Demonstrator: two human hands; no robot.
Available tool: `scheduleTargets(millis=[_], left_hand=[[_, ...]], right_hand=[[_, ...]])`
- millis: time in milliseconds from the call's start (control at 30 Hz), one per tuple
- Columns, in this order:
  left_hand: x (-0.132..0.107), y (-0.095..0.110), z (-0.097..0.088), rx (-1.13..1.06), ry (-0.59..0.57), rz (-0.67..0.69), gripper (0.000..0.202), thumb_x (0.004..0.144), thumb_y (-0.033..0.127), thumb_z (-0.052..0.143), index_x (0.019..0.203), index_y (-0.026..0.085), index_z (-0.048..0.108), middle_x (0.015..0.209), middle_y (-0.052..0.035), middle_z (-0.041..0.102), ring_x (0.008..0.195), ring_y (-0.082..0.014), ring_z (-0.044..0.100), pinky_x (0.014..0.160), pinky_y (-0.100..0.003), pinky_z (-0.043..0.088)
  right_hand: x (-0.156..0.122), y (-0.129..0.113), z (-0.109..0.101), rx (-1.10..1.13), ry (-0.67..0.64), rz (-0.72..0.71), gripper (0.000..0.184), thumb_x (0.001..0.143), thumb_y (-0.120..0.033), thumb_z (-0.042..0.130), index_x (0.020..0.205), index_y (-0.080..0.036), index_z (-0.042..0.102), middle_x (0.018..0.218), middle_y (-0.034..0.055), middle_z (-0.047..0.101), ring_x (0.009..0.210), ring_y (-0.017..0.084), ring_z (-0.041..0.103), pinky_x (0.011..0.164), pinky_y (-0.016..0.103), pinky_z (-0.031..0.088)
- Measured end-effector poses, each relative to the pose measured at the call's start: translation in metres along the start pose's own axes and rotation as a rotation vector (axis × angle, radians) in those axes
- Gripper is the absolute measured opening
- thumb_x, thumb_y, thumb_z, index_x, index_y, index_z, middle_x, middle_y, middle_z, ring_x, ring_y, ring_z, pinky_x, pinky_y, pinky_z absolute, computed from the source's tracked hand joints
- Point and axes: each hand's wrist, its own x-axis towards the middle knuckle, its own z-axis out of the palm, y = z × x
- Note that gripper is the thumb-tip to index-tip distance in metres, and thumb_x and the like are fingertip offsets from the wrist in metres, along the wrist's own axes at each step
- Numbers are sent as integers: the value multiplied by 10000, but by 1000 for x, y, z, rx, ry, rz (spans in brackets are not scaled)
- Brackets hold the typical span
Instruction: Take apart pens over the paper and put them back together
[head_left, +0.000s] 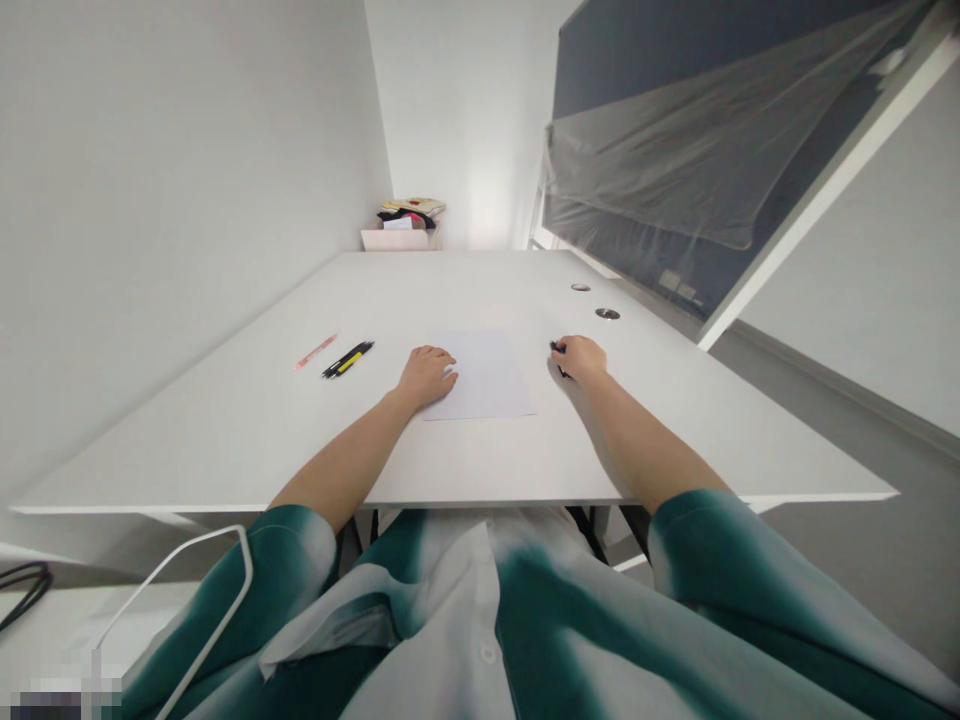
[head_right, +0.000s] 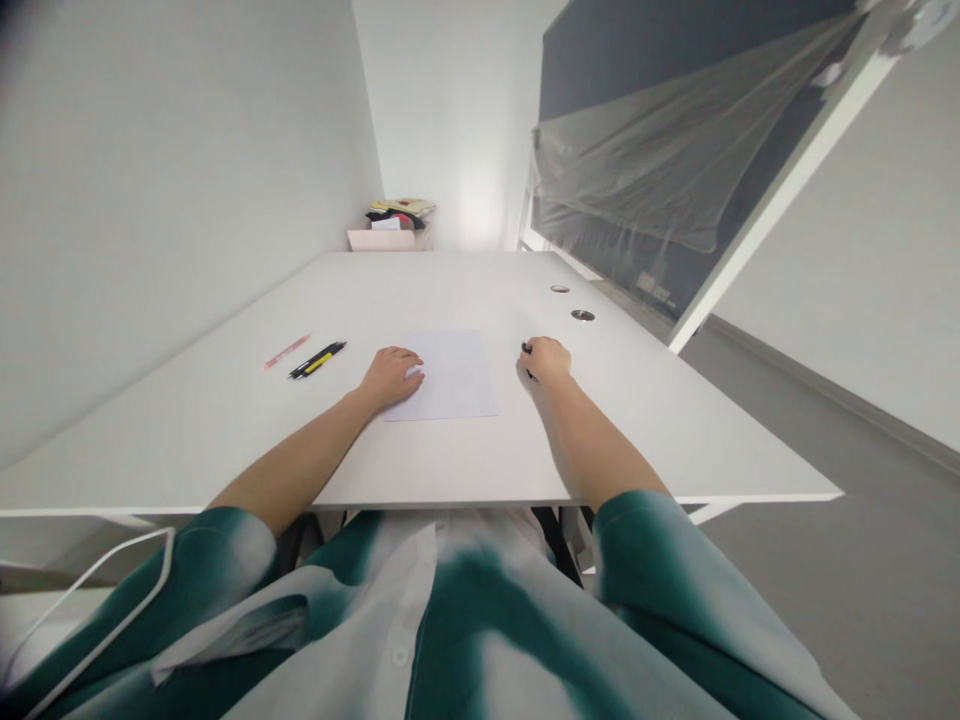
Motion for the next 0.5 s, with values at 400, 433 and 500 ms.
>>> scheduleTargets(millis=[400,433,500], left_hand=[[-1,-9,5,-16,-120,-119,422,929,386,452,1294,224,590,1347,-85,592,1193,-252,557,1038,-397,436],[-1,-11,6,-19,-139,-118,418,932,379,444,1293,227,589,1358,-87,584,1202,-254,554,1041,-401,436],[0,-13,9,-26,-174,-114,412,940,365,421,1284,220,595,1375,-94,571,1223,-260,546,1046,-408,435]], right_hand=[[-19,-31,-5,109,91,-273,354,922,-288,447,1117,-138,701,1087,130,677,1044,241,599,930,311,429],[-21,-35,-3,121,85,-309,355,922,-281,447,1122,-132,699,1099,134,670,1053,243,594,947,309,421],[-25,-42,2,137,66,-366,355,926,-280,454,1141,-125,690,1136,143,656,1085,252,581,977,310,406]])
